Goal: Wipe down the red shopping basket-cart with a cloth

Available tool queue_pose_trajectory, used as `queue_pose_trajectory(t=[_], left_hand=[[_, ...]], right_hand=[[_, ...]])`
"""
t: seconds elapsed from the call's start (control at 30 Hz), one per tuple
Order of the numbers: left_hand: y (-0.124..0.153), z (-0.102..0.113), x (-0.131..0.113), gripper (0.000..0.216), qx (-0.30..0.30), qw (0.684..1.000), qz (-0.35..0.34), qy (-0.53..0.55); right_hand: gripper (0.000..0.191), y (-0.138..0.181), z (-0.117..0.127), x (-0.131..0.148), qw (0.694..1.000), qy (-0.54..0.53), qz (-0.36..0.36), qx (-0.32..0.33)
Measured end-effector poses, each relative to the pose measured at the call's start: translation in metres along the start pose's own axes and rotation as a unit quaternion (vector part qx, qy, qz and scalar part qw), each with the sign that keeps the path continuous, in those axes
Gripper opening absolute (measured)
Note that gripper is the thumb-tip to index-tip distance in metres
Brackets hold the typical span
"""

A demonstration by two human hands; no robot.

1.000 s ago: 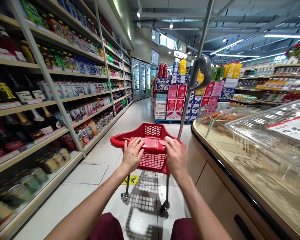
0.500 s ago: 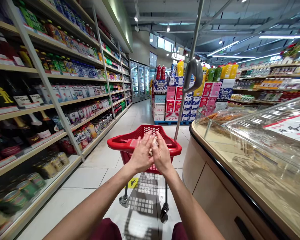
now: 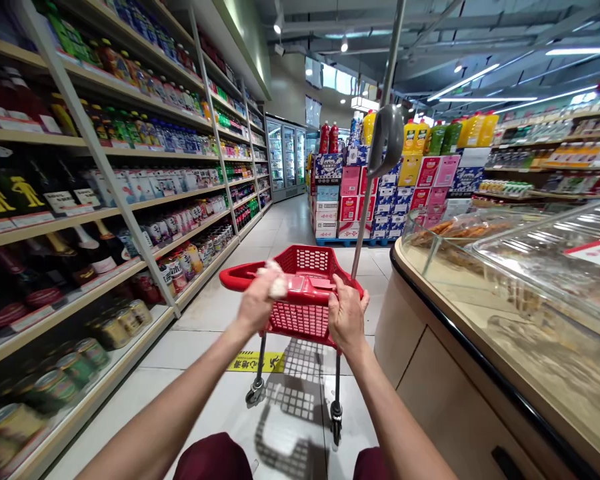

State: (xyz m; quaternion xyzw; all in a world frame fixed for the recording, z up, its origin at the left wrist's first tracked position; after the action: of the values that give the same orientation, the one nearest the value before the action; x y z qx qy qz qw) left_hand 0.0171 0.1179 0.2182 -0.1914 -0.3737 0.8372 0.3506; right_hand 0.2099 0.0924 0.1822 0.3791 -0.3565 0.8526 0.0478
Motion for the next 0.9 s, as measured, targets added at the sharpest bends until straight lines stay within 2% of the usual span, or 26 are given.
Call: queue_pose_trajectory(t=[0.07, 0.13, 0.2, 0.23, 0.3, 0.33, 0.37, 0.4, 0.5, 0.57, 0.63, 0.7, 0.77, 0.83, 0.9], left_hand=[[-0.01, -0.023, -0.037, 0.041, 0.046, 0.993, -0.108, 0.016], [-0.014, -0.032, -0.051, 0.038, 0.063, 0.985, -0.16, 0.027], [-0.01, -0.021, -0.035, 0.037, 0.045, 0.989, -0.135, 0.033], [-0.006, -0.011, -0.017, 0.038, 0.022, 0.995, -0.092, 0.031], [0.003, 0.01, 0.019, 0.037, -0.04, 0.998, 0.04, -0.009], [0.005, 0.014, 0.027, 0.037, -0.047, 0.996, 0.075, -0.023], [0.005, 0.012, 0.026, 0.037, -0.043, 0.995, 0.081, -0.03], [0.001, 0.005, 0.016, 0.037, -0.026, 0.998, 0.059, -0.027], [-0.014, -0.028, -0.037, 0.035, 0.045, 0.995, -0.087, 0.01], [-0.02, -0.035, -0.054, 0.034, 0.068, 0.989, -0.127, 0.022], [-0.021, -0.023, -0.041, 0.034, 0.061, 0.994, -0.089, 0.022], [-0.018, -0.005, -0.016, 0.034, 0.037, 0.999, 0.003, 0.008], [-0.017, 0.003, -0.008, 0.032, 0.037, 0.998, 0.046, 0.001], [-0.02, -0.005, -0.026, 0.027, 0.055, 0.998, 0.015, 0.012], [-0.024, -0.019, -0.059, 0.031, 0.074, 0.994, -0.076, 0.029]], right_hand=[[0.044, 0.002, -0.001, 0.0, 1.0, -0.006, 0.007, 0.0], [0.045, 0.002, 0.001, -0.002, 1.0, -0.009, 0.004, 0.003], [0.045, 0.001, 0.004, -0.005, 1.0, -0.015, -0.006, 0.003], [0.045, 0.001, 0.005, -0.005, 1.0, -0.02, -0.01, 0.002], [0.045, 0.002, 0.007, -0.005, 0.999, -0.032, -0.015, -0.001], [0.045, 0.003, 0.007, -0.003, 0.999, -0.038, -0.016, -0.005], [0.044, 0.004, 0.007, -0.002, 0.999, -0.043, -0.017, -0.009], [0.044, 0.005, 0.007, -0.001, 0.999, -0.048, -0.017, -0.013], [0.045, 0.008, 0.008, 0.0, 0.999, -0.052, -0.012, -0.009], [0.045, 0.009, 0.01, -0.001, 0.999, -0.048, -0.008, -0.001], [0.045, 0.009, 0.014, -0.003, 0.999, -0.046, -0.004, 0.008], [0.045, 0.011, 0.017, -0.003, 0.999, -0.049, -0.002, 0.01], [0.045, 0.012, 0.02, -0.004, 0.998, -0.056, -0.004, -0.001], [0.045, 0.014, 0.022, -0.005, 0.998, -0.059, -0.004, -0.013], [0.044, 0.015, 0.022, -0.006, 0.998, -0.055, 0.002, -0.012]])
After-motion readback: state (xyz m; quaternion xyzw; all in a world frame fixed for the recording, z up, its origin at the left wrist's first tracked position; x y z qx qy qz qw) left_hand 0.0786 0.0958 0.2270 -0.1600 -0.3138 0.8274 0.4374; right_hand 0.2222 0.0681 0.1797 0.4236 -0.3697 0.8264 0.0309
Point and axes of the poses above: each hand's wrist, its own y-axis away from the middle knuckle, its own z-axis out of the back of the hand, x = y × z, the point moved 6 cm from there along -y, towards the middle knuckle, and after that the axes turned 14 degrees about -z, right-handed, at the moved point
